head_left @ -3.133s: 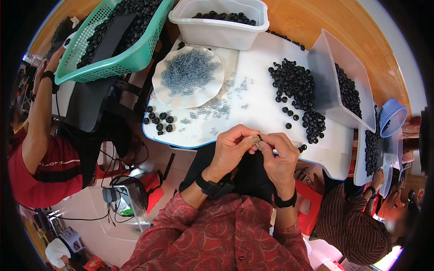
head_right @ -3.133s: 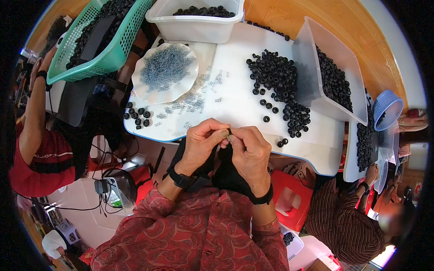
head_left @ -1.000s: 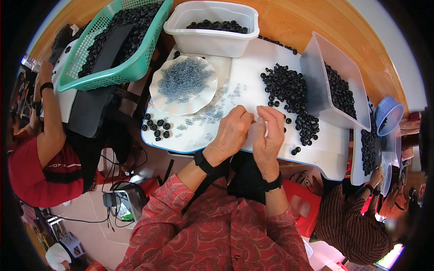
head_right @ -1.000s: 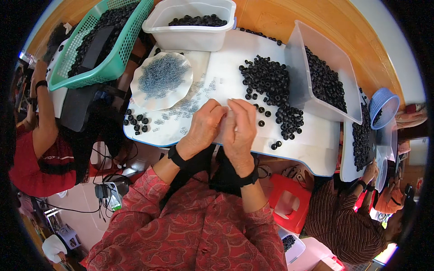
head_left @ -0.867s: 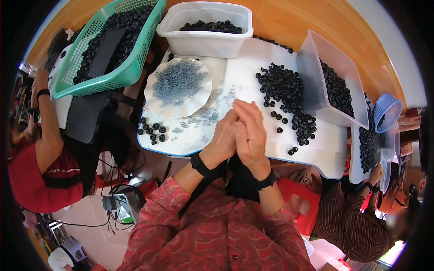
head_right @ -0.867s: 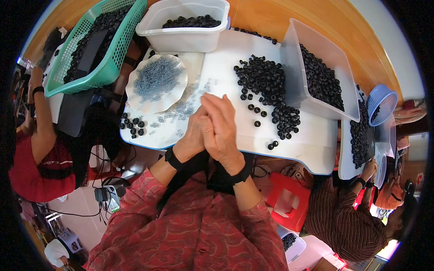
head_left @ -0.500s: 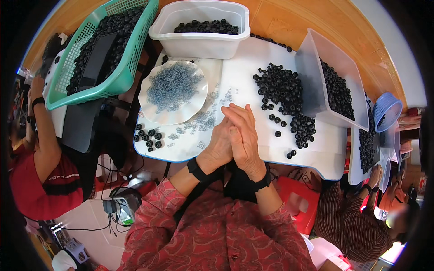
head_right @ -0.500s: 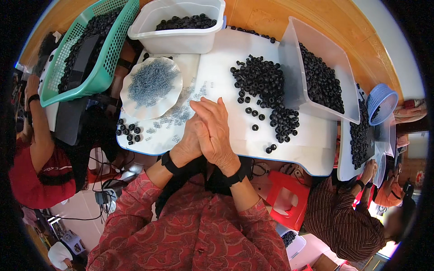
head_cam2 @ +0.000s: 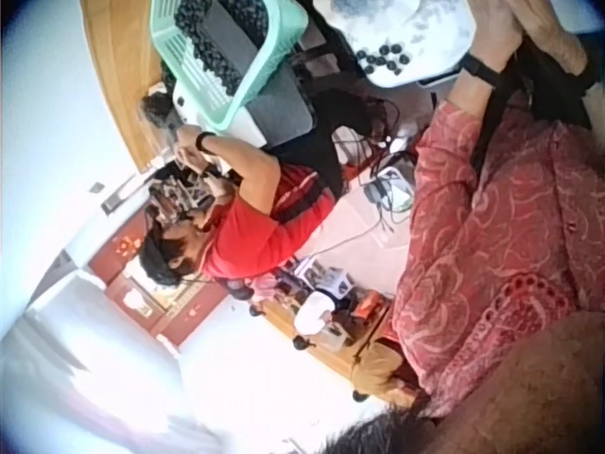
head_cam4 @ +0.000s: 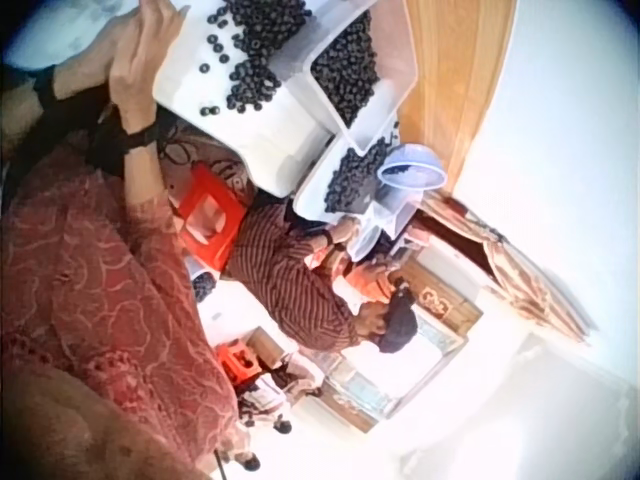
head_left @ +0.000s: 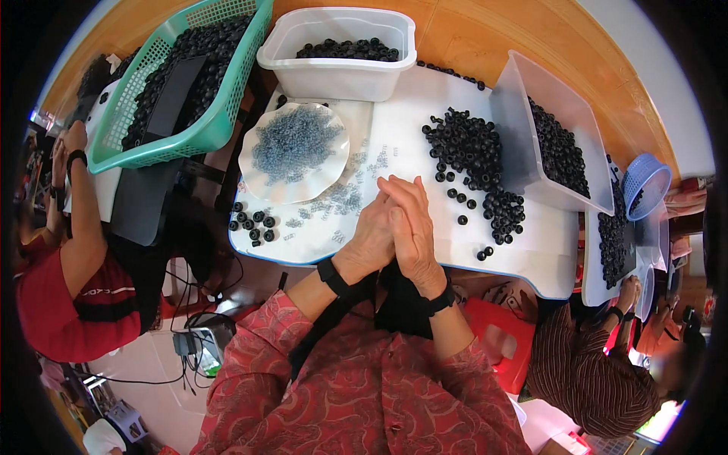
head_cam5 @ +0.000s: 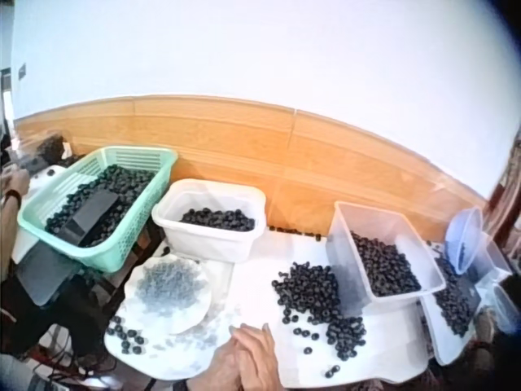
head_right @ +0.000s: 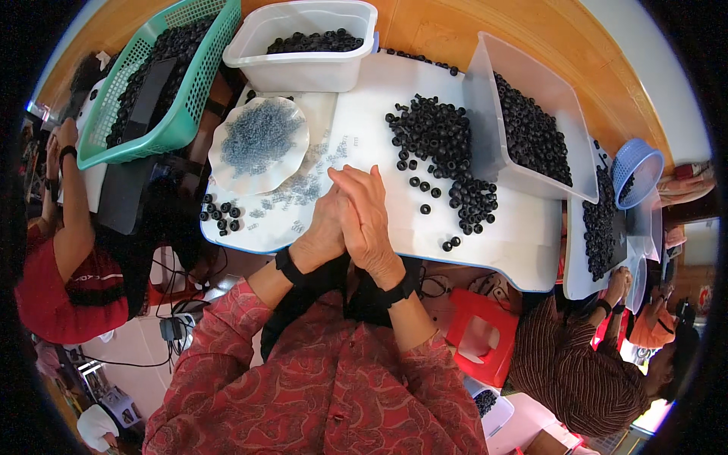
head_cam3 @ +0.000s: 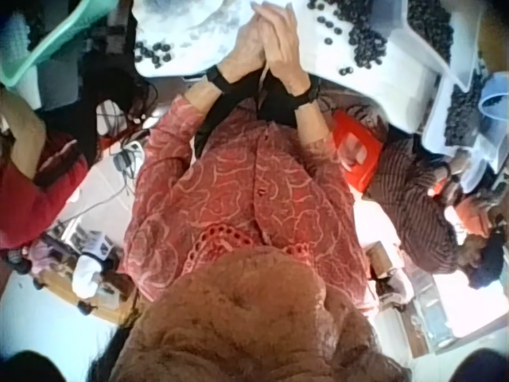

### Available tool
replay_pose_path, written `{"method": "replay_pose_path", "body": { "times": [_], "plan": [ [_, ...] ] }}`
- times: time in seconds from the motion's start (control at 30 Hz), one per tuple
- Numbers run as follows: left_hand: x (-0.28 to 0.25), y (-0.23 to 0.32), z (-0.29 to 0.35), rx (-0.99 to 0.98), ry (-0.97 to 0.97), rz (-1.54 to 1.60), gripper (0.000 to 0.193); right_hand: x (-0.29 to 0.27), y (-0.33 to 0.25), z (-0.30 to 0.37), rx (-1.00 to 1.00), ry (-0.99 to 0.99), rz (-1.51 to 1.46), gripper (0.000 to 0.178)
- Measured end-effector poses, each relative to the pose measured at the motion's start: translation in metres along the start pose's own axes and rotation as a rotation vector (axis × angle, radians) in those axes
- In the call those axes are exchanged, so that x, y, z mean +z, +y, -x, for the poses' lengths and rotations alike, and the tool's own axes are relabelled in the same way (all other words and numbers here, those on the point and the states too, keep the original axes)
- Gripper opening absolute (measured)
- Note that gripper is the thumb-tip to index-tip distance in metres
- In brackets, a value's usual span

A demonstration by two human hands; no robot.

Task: Sorting and inspecting small black plastic or rubber components at a workspace.

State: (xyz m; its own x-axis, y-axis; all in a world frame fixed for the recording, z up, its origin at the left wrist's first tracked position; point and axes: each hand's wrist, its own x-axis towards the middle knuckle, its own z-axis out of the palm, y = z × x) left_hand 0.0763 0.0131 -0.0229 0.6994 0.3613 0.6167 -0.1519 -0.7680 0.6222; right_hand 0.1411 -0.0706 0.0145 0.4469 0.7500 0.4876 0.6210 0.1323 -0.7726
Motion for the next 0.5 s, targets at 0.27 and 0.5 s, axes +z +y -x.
{"method": "replay_pose_path", "body": {
  "times": [0.27,0.5],
  "plan": [
    [0.001,0.0,0.003,0.01,-0.006,0.032,0.036,0.002,0.002,0.0,0.017,0.003,-0.008,0.035],
    [-0.009,0.018,-0.014,-0.088,0.005,-0.04,0.031,0.001,0.007,0.0,0.012,0.018,0.005,0.036]
  ]
}}
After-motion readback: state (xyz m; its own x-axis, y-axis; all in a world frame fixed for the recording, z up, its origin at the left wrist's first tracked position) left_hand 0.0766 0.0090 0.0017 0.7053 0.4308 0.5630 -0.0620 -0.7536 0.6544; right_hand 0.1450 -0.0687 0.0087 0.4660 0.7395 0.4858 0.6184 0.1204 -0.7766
